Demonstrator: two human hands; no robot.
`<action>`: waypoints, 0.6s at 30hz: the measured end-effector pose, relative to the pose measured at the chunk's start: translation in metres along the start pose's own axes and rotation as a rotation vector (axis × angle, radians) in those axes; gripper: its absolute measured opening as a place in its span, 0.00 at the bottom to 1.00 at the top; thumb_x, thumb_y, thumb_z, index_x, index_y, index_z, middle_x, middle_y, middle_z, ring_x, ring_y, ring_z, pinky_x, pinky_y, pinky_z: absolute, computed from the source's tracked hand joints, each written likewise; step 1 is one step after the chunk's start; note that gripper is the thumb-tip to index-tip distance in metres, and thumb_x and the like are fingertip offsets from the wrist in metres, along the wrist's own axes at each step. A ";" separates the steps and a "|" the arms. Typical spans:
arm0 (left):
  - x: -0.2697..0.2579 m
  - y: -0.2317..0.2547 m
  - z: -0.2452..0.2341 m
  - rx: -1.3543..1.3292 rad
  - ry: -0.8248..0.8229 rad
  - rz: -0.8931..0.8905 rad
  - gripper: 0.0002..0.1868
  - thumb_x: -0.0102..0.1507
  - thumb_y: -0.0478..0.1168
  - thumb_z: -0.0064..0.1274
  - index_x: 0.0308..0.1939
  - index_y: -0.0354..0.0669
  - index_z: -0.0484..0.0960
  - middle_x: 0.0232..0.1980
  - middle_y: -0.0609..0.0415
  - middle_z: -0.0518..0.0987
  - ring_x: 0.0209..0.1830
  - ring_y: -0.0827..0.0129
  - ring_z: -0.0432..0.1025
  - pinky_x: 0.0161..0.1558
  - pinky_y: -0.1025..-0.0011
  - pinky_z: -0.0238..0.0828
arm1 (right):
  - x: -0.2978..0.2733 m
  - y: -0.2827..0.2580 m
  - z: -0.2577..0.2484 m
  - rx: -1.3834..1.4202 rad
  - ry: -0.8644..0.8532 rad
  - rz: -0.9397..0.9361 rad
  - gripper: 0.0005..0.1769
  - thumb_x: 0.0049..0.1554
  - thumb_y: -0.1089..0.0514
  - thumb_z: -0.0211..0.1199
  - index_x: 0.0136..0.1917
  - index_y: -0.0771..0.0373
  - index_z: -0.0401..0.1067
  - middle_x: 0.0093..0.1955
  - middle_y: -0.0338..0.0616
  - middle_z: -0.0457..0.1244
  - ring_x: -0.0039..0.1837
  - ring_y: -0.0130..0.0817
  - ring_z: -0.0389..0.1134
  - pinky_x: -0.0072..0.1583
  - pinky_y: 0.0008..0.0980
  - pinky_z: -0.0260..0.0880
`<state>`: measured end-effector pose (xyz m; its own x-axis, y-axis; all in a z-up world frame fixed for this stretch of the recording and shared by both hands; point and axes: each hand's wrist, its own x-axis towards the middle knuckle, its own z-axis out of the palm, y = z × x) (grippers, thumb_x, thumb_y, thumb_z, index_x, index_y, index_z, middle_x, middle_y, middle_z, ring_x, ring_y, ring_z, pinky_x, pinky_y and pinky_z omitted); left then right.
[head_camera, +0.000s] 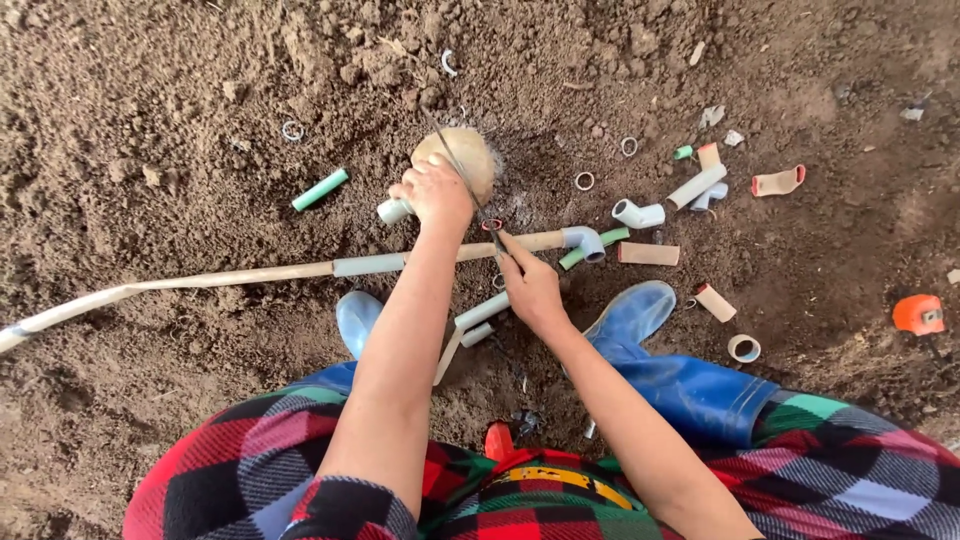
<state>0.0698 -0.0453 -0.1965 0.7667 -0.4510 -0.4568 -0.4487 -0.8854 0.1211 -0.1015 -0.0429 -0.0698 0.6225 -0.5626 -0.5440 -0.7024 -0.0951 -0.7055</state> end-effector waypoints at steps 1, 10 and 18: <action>0.001 0.000 0.003 -0.011 0.008 -0.003 0.16 0.57 0.36 0.49 0.46 0.34 0.64 0.40 0.44 0.67 0.48 0.45 0.63 0.49 0.42 0.54 | -0.001 -0.003 0.001 0.015 -0.008 0.002 0.25 0.61 0.51 0.44 0.70 0.61 0.56 0.69 0.56 0.53 0.70 0.54 0.52 0.68 0.53 0.54; -0.004 -0.003 -0.001 0.025 0.023 0.029 0.15 0.57 0.35 0.47 0.44 0.33 0.64 0.37 0.45 0.67 0.45 0.46 0.64 0.47 0.44 0.57 | -0.009 0.006 -0.003 0.021 0.020 0.026 0.25 0.60 0.51 0.47 0.69 0.58 0.59 0.67 0.54 0.56 0.69 0.52 0.54 0.67 0.51 0.55; -0.003 0.000 -0.002 0.005 0.085 0.034 0.14 0.57 0.35 0.48 0.43 0.34 0.64 0.38 0.45 0.66 0.44 0.43 0.64 0.45 0.49 0.63 | -0.012 0.020 -0.002 0.031 0.044 0.030 0.23 0.61 0.52 0.48 0.69 0.53 0.61 0.66 0.47 0.58 0.68 0.44 0.57 0.67 0.43 0.56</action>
<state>0.0680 -0.0444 -0.1938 0.7874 -0.4888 -0.3757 -0.4773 -0.8690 0.1304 -0.1240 -0.0398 -0.0760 0.5847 -0.6008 -0.5451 -0.7094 -0.0527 -0.7029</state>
